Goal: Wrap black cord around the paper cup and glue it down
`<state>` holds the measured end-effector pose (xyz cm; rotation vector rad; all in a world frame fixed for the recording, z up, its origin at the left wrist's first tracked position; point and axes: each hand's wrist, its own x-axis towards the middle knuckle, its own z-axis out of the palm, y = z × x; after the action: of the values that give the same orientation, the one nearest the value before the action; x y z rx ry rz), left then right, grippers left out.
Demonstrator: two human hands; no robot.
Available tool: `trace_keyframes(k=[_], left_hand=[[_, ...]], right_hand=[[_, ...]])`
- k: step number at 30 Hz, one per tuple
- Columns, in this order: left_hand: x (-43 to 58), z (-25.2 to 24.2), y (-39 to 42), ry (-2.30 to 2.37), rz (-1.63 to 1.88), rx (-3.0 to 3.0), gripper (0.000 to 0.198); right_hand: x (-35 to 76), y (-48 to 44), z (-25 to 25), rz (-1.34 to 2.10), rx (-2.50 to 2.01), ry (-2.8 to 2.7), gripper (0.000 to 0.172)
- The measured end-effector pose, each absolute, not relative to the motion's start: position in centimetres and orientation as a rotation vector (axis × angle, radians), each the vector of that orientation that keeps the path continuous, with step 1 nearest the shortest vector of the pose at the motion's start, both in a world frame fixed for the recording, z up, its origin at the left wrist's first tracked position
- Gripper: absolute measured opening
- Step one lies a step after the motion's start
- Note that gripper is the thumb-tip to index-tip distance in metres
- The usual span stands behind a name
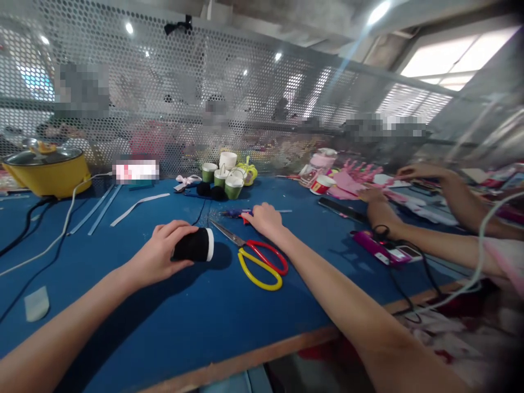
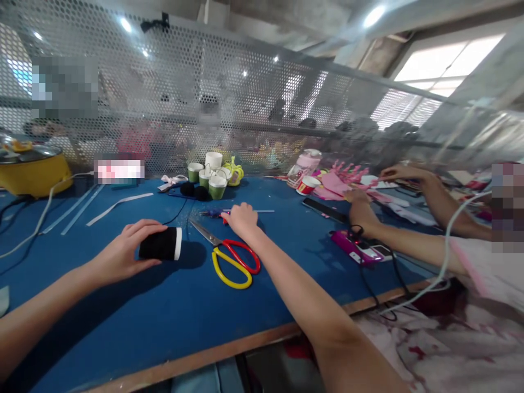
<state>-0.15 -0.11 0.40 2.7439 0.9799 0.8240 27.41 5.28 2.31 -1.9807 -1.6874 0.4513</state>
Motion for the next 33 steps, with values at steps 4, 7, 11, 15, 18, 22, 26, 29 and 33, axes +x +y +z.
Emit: trace_keyframes(k=[4,7,11,15,18,22,26,29,33], left_hand=[[0.0,0.1,-0.4,0.931,0.811,2.741,0.051],[0.2,-0.1,-0.6,0.883,0.81,2.733,0.052],[0.3,-0.1,-0.8,0.842,0.805,2.732,0.053],[0.4,0.4,-1.0,0.851,0.764,2.672,0.06],[0.4,0.6,-1.1,0.884,0.736,2.606,0.062],[0.4,0.5,-1.2,0.964,0.734,2.502,0.059],[0.4,0.6,-1.1,0.922,0.754,2.43,0.056],[0.5,0.7,-1.1,0.965,0.703,2.325,0.054],[0.4,0.7,-1.1,0.99,0.69,2.214,0.051]], right_hand=[[23.6,3.0,3.8,0.61,-1.804,-1.873,0.041],[20.9,1.3,3.6,1.179,-1.379,-1.966,0.056],[19.6,0.3,2.5,1.447,-1.093,-1.776,0.052],[19.9,0.0,2.1,1.484,-1.054,-1.596,0.038],[20.0,-0.3,2.1,1.513,-1.075,-1.487,0.032],[19.8,-0.5,2.0,1.502,-1.049,-1.446,0.026],[19.9,-0.4,2.2,1.436,-1.014,-1.442,0.023],[20.3,-0.2,2.6,1.316,-1.013,-1.419,0.022],[20.8,0.0,2.9,1.201,-1.045,-1.397,0.022]])
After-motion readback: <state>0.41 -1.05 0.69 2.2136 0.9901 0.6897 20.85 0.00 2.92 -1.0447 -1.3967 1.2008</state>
